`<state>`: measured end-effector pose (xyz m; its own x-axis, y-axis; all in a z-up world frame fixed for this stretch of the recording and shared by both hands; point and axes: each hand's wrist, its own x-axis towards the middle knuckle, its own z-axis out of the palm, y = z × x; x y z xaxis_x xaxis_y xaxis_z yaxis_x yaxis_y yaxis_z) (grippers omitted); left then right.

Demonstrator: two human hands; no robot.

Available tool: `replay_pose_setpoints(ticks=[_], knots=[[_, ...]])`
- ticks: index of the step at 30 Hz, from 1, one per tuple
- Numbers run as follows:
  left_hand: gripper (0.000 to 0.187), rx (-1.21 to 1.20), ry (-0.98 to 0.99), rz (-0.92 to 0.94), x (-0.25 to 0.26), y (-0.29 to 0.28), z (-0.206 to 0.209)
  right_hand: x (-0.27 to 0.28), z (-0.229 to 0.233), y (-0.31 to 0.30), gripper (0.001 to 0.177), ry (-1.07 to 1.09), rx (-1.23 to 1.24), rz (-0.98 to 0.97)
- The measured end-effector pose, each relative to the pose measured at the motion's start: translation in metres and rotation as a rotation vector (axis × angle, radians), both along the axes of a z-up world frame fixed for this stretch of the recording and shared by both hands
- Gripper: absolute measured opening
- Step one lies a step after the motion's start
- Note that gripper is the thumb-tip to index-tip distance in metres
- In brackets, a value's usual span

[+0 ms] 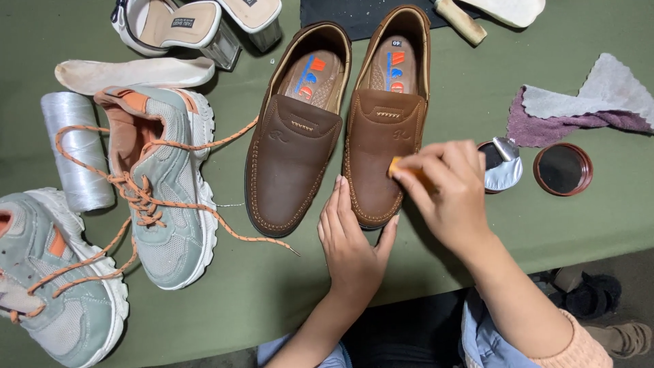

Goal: The person uses a yellow sponge to apply shoe polish from a small tin onto a pair of brown leather loafers. They systematically rub the polish onto the upper surface, sides, and heel of the shoes, occasionally dipping the sponge back into the tin to reload the product.

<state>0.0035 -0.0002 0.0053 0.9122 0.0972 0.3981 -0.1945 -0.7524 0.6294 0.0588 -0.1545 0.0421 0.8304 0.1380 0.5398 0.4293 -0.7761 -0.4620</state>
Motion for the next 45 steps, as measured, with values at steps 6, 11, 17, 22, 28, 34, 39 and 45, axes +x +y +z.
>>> replay_pose_setpoints(ticks=[6, 11, 17, 22, 28, 34, 39, 45], knots=[[0.088, -0.024, 0.014, -0.019, 0.000, 0.001, 0.003, 0.032, -0.005, -0.005, 0.009, -0.036, 0.068, -0.027], [0.085, -0.012, 0.052, -0.012, -0.002, 0.002, -0.002, -0.008, 0.007, 0.006, 0.006, 0.066, -0.028, 0.033], [0.084, 0.005, 0.087, -0.007, -0.004, 0.001, -0.003, 0.022, -0.001, -0.008, 0.010, 0.048, -0.038, -0.060], [0.082, 0.006, 0.094, -0.011, -0.003, 0.001, -0.001, 0.012, 0.009, 0.009, 0.010, 0.060, -0.013, -0.015], [0.081, -0.011, 0.074, -0.020, -0.005, 0.002, -0.003, 0.005, 0.007, -0.005, 0.010, 0.108, -0.122, 0.031], [0.084, 0.026, 0.091, 0.005, -0.004, 0.000, -0.003, 0.028, 0.013, 0.008, 0.009, 0.004, -0.033, -0.020], [0.078, -0.006, 0.053, -0.012, -0.004, 0.002, -0.004, -0.002, 0.020, 0.004, 0.009, 0.142, -0.102, 0.204], [0.083, -0.022, 0.081, -0.012, -0.003, 0.002, -0.001, 0.022, 0.003, -0.006, 0.007, 0.097, -0.026, -0.021]])
